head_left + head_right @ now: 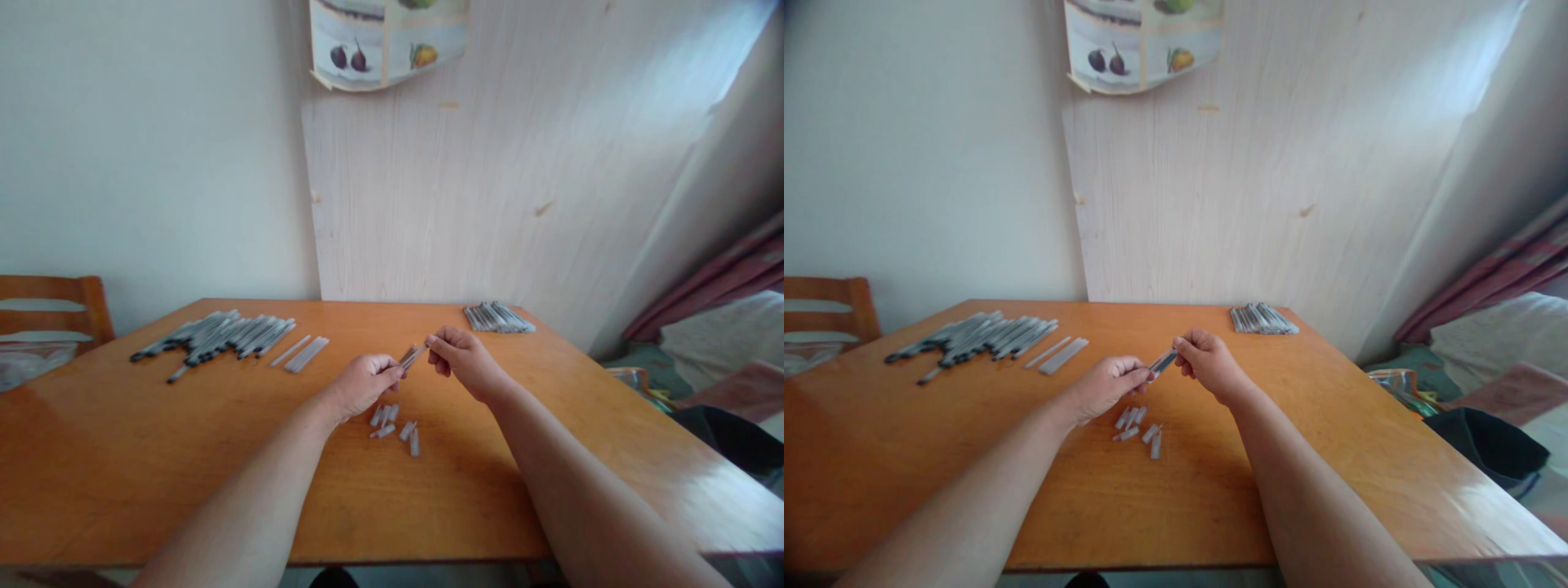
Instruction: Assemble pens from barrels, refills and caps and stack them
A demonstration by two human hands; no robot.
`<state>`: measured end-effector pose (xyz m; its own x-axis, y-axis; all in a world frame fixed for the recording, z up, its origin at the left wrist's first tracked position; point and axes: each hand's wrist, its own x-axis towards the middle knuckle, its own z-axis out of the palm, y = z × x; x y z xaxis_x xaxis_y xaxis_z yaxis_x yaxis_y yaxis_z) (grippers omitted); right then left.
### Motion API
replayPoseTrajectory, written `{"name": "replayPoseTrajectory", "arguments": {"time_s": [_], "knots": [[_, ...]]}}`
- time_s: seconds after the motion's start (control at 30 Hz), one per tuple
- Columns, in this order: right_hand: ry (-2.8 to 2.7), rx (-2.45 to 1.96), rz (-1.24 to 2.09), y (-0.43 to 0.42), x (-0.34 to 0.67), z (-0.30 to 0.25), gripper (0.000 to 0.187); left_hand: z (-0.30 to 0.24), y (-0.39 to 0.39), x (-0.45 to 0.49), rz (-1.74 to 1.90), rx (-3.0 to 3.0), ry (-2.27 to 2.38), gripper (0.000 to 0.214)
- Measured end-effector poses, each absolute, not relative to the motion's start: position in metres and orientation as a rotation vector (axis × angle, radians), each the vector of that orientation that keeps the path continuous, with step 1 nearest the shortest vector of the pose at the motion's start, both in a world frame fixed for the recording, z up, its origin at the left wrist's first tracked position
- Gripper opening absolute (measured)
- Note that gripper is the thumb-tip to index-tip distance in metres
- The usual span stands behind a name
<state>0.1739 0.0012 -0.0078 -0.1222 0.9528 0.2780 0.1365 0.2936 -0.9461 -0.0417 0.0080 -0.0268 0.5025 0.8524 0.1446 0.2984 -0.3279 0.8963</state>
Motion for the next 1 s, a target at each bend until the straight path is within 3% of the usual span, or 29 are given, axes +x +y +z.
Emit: {"name": "replayPoseTrajectory", "arguments": {"time_s": [0.27,0.6,1.0], "knots": [[-1.494,-1.047,1.016,0.000,0.172,-0.004,0.033,-0.022,0.006,-0.041,0.892,1.950,0.986,0.029],[-1.465,-1.013,0.997,0.002,0.174,-0.007,0.032,-0.014,0.001,-0.041,0.790,1.720,0.928,0.043],[-1.443,-1.013,1.049,0.000,0.173,-0.005,0.033,-0.021,0.004,-0.042,0.817,1.826,0.941,0.033]]}}
